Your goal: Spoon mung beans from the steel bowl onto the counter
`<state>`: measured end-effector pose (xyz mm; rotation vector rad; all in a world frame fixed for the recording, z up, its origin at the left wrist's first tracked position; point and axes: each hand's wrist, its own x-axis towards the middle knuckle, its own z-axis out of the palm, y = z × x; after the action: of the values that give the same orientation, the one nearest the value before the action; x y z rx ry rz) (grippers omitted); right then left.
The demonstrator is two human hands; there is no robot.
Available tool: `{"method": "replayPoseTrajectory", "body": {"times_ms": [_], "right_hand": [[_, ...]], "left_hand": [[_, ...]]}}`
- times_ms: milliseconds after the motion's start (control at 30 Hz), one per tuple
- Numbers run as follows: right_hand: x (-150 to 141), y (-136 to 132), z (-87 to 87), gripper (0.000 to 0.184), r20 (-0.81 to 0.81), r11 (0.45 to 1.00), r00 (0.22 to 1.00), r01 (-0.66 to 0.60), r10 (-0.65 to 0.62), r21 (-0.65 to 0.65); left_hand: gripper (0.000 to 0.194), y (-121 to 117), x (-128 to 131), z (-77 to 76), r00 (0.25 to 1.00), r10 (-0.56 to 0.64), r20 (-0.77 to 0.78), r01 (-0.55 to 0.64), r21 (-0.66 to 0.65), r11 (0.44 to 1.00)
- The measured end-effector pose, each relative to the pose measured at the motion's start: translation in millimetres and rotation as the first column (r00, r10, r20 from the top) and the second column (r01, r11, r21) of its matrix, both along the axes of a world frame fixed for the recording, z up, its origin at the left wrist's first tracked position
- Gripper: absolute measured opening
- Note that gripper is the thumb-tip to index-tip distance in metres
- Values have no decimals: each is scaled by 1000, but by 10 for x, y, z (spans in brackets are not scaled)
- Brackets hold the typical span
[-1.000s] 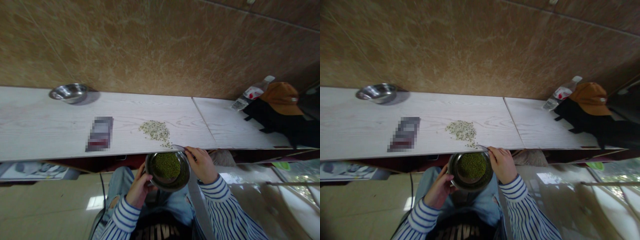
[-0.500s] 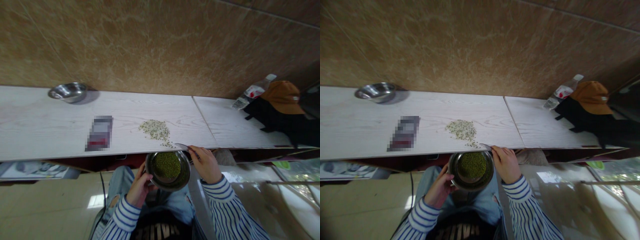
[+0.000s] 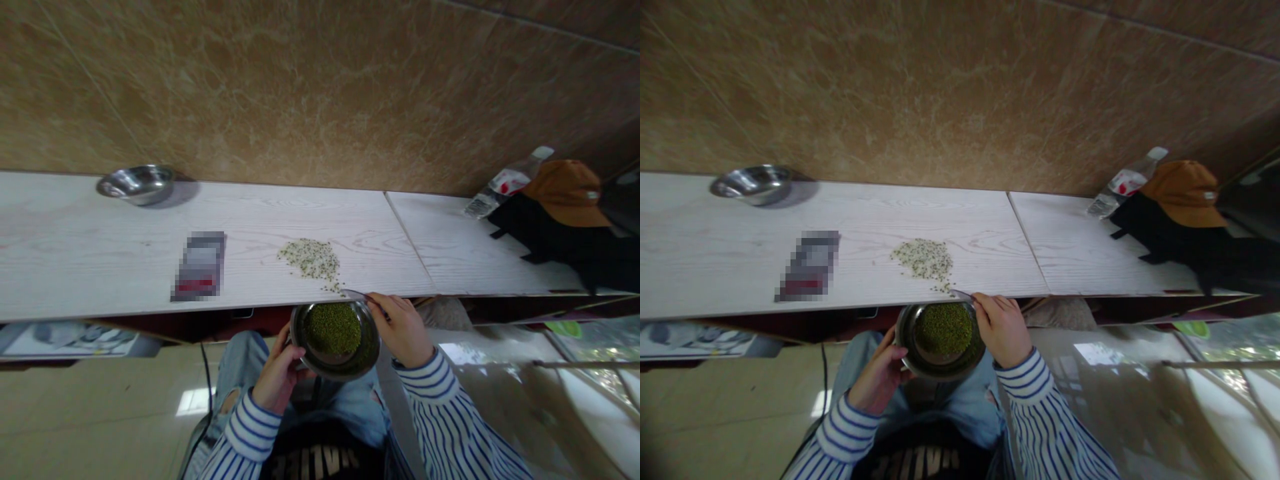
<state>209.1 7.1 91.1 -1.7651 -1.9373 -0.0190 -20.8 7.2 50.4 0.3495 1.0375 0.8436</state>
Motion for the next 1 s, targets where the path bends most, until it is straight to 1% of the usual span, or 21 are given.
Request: {"method": "replayPoseTrajectory", "body": {"times_ms": [167,367,700,1000], "right_hand": [[-32,32,13,24,-1,1000,1000,-4,4,-15],[-70,86,16,25,16,1000,1000,-7,8,-23],[-112,147,18,23,24,999,999,-30,31,-39],[-141,205,12,24,5,997,999,-48,48,-60]], "left_hand": [[62,-7,0,2,1000,-9,8,9,14,1000],[71,-1,-14,-4,1000,-6,1,6,4,1000],[67,14,-41,-8,1000,0,4,0,10,1000],[69,23,-42,-30,1000,2,11,-2,8,1000]]}}
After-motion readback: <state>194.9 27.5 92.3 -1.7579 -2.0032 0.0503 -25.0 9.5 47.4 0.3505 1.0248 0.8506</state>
